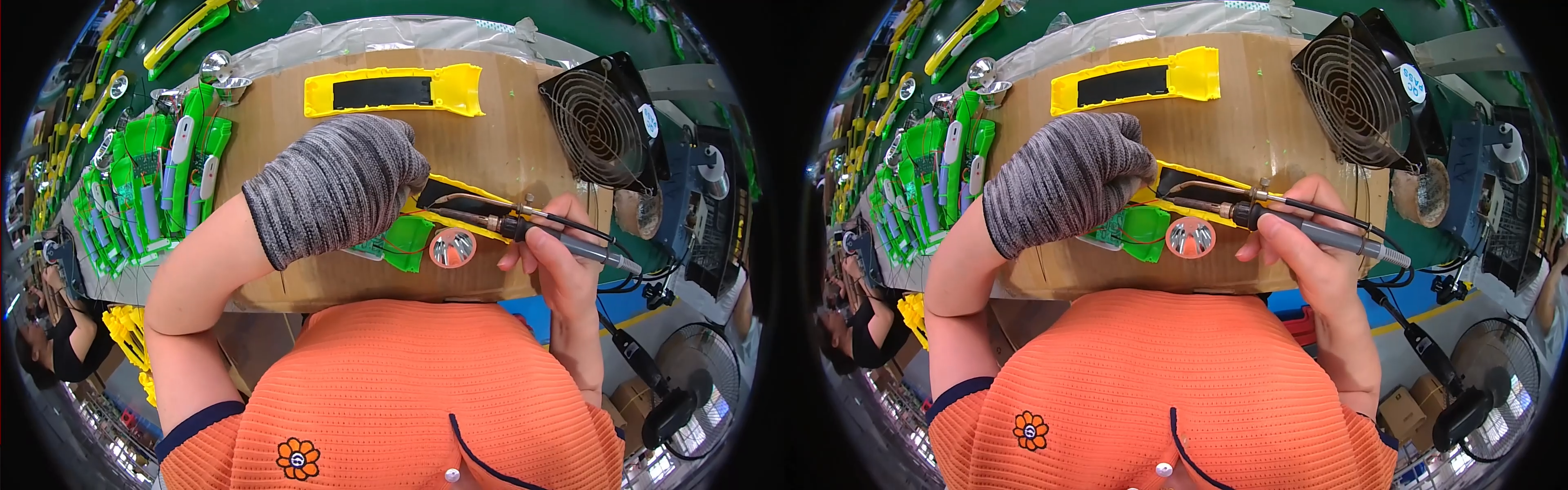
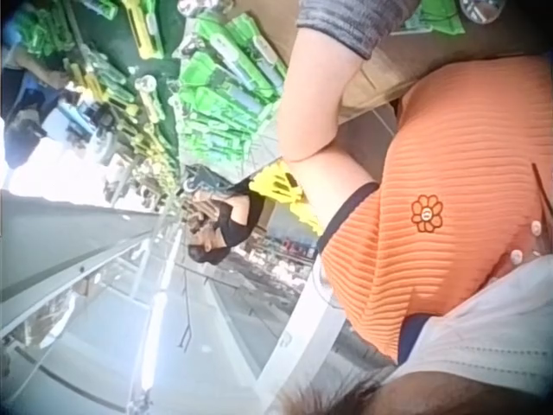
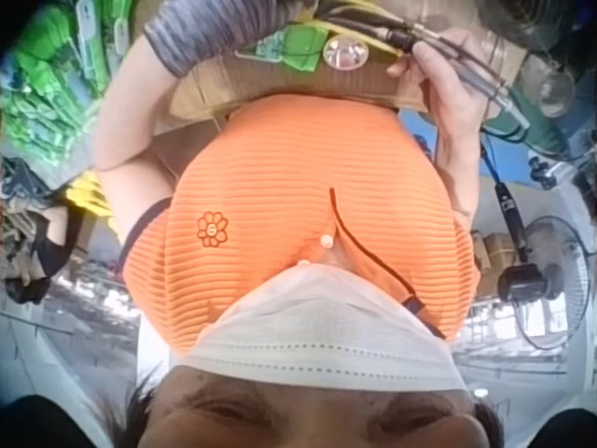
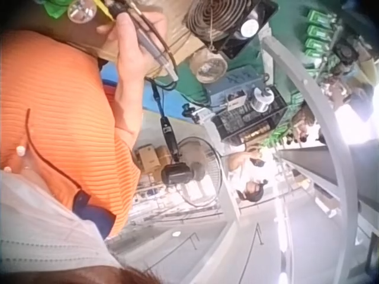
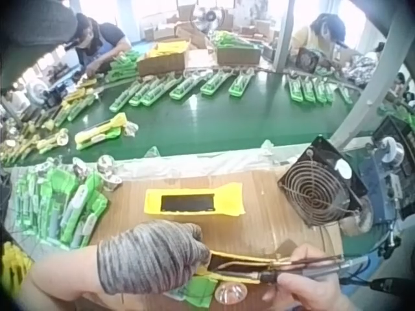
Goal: Soldering wires to circuit boards and assembling them into plastic housings on a production line.
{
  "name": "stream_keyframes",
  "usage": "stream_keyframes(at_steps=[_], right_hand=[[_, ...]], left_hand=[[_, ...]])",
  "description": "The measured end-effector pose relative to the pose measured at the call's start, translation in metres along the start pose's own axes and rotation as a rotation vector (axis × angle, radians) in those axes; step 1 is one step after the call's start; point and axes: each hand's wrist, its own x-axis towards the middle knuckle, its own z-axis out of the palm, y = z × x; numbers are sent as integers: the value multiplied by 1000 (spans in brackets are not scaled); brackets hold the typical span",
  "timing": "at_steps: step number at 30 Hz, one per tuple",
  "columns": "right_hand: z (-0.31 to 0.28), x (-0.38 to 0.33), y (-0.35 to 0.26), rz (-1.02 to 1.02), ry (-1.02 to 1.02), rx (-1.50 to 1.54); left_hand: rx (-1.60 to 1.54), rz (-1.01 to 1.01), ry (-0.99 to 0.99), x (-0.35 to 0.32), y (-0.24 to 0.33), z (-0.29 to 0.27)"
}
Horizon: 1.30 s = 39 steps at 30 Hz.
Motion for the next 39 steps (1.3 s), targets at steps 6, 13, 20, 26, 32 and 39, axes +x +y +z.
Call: stream_keyframes(at_steps=[6, 13, 20, 26, 32, 39], right_hand=[[1, 0, -3, 31, -26, -63], [6, 1, -4, 44, -7, -119], [8, 3, -2, 30, 15, -92], [7, 5, 0, 31, 25, -81], [0, 3, 1, -1, -22, 1], [-9, 2, 7, -55, 5, 76]], left_hand=[[41, -60, -39, 2, 2, 2], [74, -89, -20, 2, 5, 4], [48, -90, -1, 2, 5, 6], [71, -82, 9, 1, 7, 6], [36, -91, 12, 1, 7, 5], [49, -60, -10, 2, 8, 2]])
